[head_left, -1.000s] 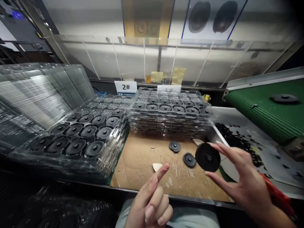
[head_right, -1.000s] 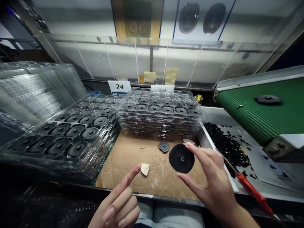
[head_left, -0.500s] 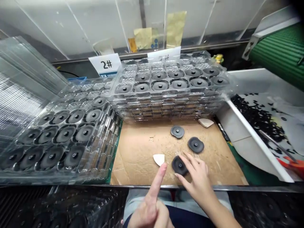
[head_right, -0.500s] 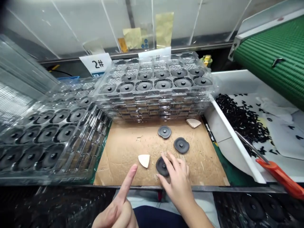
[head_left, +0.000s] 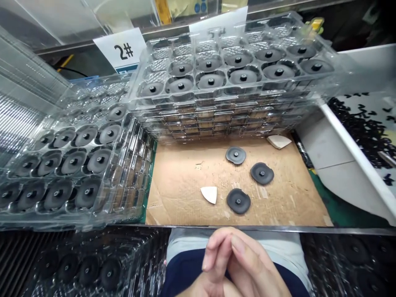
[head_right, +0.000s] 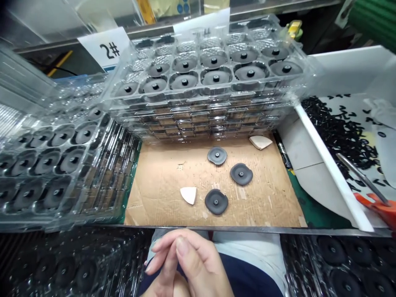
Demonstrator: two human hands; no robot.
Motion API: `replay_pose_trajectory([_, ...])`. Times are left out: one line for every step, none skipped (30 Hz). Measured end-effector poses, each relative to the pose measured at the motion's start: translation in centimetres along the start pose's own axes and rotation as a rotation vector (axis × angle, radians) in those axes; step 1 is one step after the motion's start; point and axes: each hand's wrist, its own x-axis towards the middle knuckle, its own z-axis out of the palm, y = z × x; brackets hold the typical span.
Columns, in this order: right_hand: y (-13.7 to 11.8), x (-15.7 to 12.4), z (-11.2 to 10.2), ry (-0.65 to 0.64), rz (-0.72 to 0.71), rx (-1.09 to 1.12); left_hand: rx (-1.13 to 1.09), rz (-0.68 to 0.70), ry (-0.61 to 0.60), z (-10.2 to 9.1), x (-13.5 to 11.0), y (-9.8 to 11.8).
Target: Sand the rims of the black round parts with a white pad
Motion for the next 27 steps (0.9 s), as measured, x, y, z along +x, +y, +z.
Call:
replay_pose_trajectory([0.0, 0.0, 0.0, 0.01, 0.004, 0.016, 0.007, -0.006, -0.007, -0.1, 0.0, -0.1])
replay_pose_trajectory([0.0, 0.0, 0.0, 0.021, 0.004, 0.029, 0.014, -0.01, -0.013, -0.1, 0.0, -0.1])
replay_pose_trajectory([0.0, 0.0, 0.0, 0.03, 0.001, 0.038, 0.021, -0.013, -0.018, -0.1, 0.0, -0.2])
replay_pose_trajectory([0.1, 0.0, 0.0, 0.037, -0.001, 0.043, 0.028, -0.016, -0.021, 0.0, 0.0, -0.2])
replay_pose_trajectory([0.1, -0.1, 0.0, 0.039, -0.003, 0.045, 0.036, -0.017, -0.024, 0.0, 0.0, -0.2])
replay_pose_trajectory([0.1, -0.1, 0.0, 0.039, -0.004, 0.047, 0.043, -0.017, -0.025, 0.0, -0.1, -0.2])
replay_pose_trajectory([0.1, -0.2, 0.0, 0.036, -0.008, 0.047, 0.051, -0.017, -0.024, 0.1, -0.1, -0.2])
replay_pose_trajectory([0.1, -0.2, 0.0, 0.031, -0.011, 0.048, 0.058, -0.017, -0.023, 0.1, -0.1, -0.3])
replay_pose_trajectory([0.1, -0.3, 0.0, 0.024, -0.013, 0.051, 0.065, -0.017, -0.02, 0.1, -0.1, -0.3])
replay_pose_trajectory([0.1, -0.4, 0.0, 0.016, -0.013, 0.056, 0.071, -0.018, -0.017, 0.0, 0.0, -0.3])
replay_pose_trajectory([0.1, -0.4, -0.1, 0.011, -0.011, 0.061, 0.077, -0.021, -0.014, 0.0, 0.1, -0.4])
replay_pose_trajectory([0.1, -0.5, -0.1, 0.007, -0.008, 0.065, 0.084, -0.026, -0.011, -0.1, 0.1, -0.4])
replay_pose_trajectory([0.1, -0.6, -0.1, 0.004, -0.003, 0.069, 0.09, -0.032, -0.008, -0.1, 0.2, -0.5])
replay_pose_trajectory([0.1, -0.6, -0.1, 0.001, 0.003, 0.075, 0.096, -0.04, -0.006, -0.2, 0.3, -0.6])
replay_pose_trajectory([0.1, -0.7, -0.1, -0.002, 0.007, 0.081, 0.102, -0.049, -0.003, -0.3, 0.3, -0.7])
replay_pose_trajectory([0.2, -0.7, -0.1, -0.003, 0.005, 0.085, 0.108, -0.058, 0.001, -0.4, 0.3, -0.7])
replay_pose_trajectory([0.2, -0.7, -0.1, -0.004, -0.004, 0.089, 0.114, -0.067, 0.005, -0.5, 0.2, -0.8])
replay_pose_trajectory([0.3, -0.7, -0.1, -0.007, -0.019, 0.093, 0.12, -0.075, 0.01, -0.7, 0.1, -0.8])
replay_pose_trajectory([0.4, -0.6, -0.2, -0.009, -0.037, 0.096, 0.126, -0.083, 0.016, -0.8, -0.2, -0.9])
replay_pose_trajectory([0.5, -0.6, -0.2, -0.012, -0.056, 0.099, 0.132, -0.091, 0.022, -1.0, -0.5, -0.9])
replay_pose_trajectory([0.6, -0.5, -0.2, -0.014, -0.073, 0.1, 0.138, -0.097, 0.027, -1.2, -0.8, -0.9])
replay_pose_trajectory([0.7, -0.5, -0.3, -0.014, -0.086, 0.099, 0.143, -0.103, 0.031, -1.4, -1.2, -0.9])
replay_pose_trajectory([0.7, -0.5, -0.4, -0.013, -0.095, 0.096, 0.148, -0.106, 0.034, -1.6, -1.5, -0.8])
replay_pose_trajectory([0.8, -0.4, -0.4, -0.013, -0.102, 0.089, 0.153, -0.107, 0.036, -1.7, -1.8, -0.8])
replay_pose_trajectory([0.8, -0.4, -0.5, -0.015, -0.107, 0.079, 0.157, -0.107, 0.037, -1.8, -1.9, -0.8])
replay_pose_trajectory([0.8, -0.4, -0.6, -0.027, -0.108, 0.067, 0.16, -0.105, 0.036, -1.8, -2.0, -0.8])
replay_pose_trajectory([0.8, -0.4, -0.7, -0.042, -0.104, 0.056, 0.162, -0.101, 0.034, -1.8, -1.9, -0.8])
